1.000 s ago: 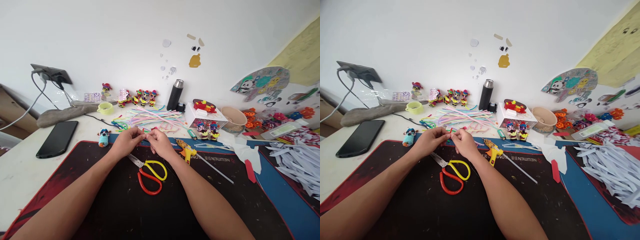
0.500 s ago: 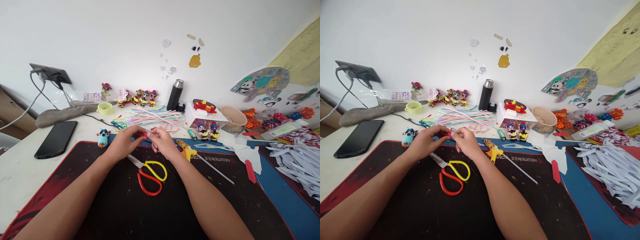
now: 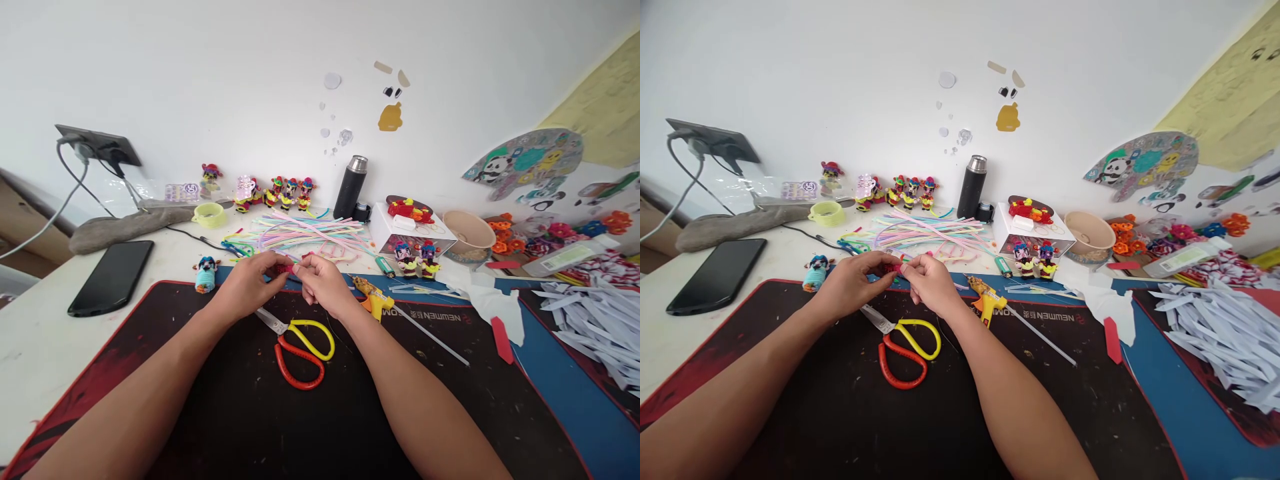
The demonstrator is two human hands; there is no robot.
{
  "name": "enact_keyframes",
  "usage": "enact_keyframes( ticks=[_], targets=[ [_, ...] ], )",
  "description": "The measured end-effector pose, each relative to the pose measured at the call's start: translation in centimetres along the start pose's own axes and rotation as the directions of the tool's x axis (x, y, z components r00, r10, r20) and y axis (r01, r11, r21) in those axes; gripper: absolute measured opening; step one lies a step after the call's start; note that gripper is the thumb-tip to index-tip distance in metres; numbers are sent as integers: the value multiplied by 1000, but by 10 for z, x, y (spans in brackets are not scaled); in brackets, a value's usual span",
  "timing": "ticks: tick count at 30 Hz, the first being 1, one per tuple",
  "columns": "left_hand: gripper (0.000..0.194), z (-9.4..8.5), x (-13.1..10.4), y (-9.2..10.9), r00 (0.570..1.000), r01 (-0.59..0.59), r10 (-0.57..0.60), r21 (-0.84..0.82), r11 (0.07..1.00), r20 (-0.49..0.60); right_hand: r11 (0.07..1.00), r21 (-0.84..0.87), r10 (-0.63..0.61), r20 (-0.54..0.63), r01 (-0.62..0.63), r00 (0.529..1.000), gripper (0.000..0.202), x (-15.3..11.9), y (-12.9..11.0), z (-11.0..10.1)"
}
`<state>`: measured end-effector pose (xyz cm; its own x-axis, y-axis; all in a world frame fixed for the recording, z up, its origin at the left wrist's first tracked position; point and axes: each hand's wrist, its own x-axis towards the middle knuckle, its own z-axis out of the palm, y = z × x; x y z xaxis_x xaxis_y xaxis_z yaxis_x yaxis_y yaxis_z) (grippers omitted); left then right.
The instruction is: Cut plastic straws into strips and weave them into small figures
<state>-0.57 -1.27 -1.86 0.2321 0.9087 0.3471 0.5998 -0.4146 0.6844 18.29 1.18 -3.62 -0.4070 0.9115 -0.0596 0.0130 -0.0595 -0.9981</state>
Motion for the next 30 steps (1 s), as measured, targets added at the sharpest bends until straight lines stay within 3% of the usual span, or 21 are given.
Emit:
enact_keyframes(
  ticks=[12, 19, 30],
  targets=[
    [31, -1, 1, 8, 998, 65, -65, -18, 998, -26, 1000, 9, 4, -19, -3, 1000, 31, -3, -6, 0],
    [30, -2, 1, 7, 999, 20, -20, -7, 1000, -49, 1000, 5, 2, 21, -2, 1000, 35, -3, -9, -2],
    [31, 3, 2, 2, 998, 59, -59, -25, 998, -18, 1000, -11, 5, 13, -5, 1000, 31, 1, 4, 1]
  ],
)
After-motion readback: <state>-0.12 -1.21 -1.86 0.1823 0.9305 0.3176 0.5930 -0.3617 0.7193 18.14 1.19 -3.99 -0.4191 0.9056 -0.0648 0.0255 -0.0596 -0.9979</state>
